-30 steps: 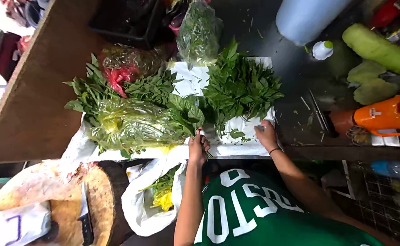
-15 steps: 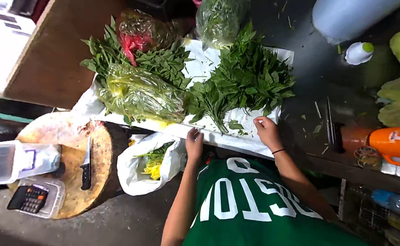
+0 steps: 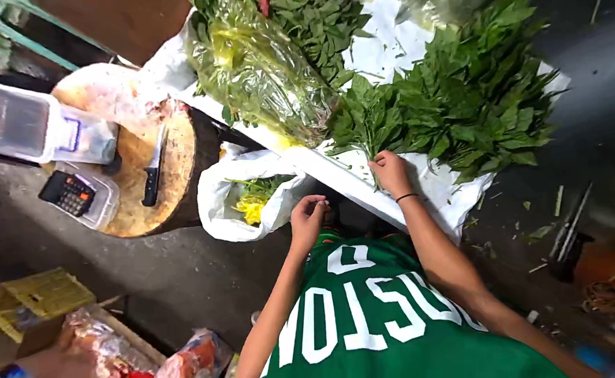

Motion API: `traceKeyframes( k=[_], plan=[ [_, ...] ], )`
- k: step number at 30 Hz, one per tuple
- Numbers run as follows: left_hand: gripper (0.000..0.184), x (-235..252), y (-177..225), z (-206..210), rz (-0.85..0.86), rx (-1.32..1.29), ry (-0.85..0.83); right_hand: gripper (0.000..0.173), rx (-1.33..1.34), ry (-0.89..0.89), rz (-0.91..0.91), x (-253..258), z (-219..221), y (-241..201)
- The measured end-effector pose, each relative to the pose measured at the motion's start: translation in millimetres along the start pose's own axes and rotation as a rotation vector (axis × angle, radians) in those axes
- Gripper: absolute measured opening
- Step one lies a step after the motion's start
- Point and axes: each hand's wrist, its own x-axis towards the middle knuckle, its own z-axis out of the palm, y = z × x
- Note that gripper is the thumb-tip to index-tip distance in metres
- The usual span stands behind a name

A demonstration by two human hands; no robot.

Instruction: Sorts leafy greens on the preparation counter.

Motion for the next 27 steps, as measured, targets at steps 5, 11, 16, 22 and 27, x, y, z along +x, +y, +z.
traceKeyframes(
  k=[5, 11, 16, 22, 27],
  plan=[
    [0.018, 43, 8, -14, 0.163, -0.002, -0.146, 0.029, -0.024, 0.210, 0.015, -40, -23, -6],
    [0.020, 97, 43, 22, 0.206, 0.086, -0.469, 0.027, 0.185, 0.370, 0.007, -78, -32, -37],
    [0.026, 105, 72, 68, 0.182, -0.021, -0.579, 0.021, 0.216, 0.602, -0.237, -86, -11, -37],
    [0.020, 101, 62, 94, -0.039, -0.164, -0.622, 0.019, 0.331, 0.324, -0.215, -94, -22, -19],
    [0.012, 92, 55, 100, -0.056, -0.218, -0.532, 0.029, 0.579, 0.107, 0.081, -100, -44, -12]
  ],
)
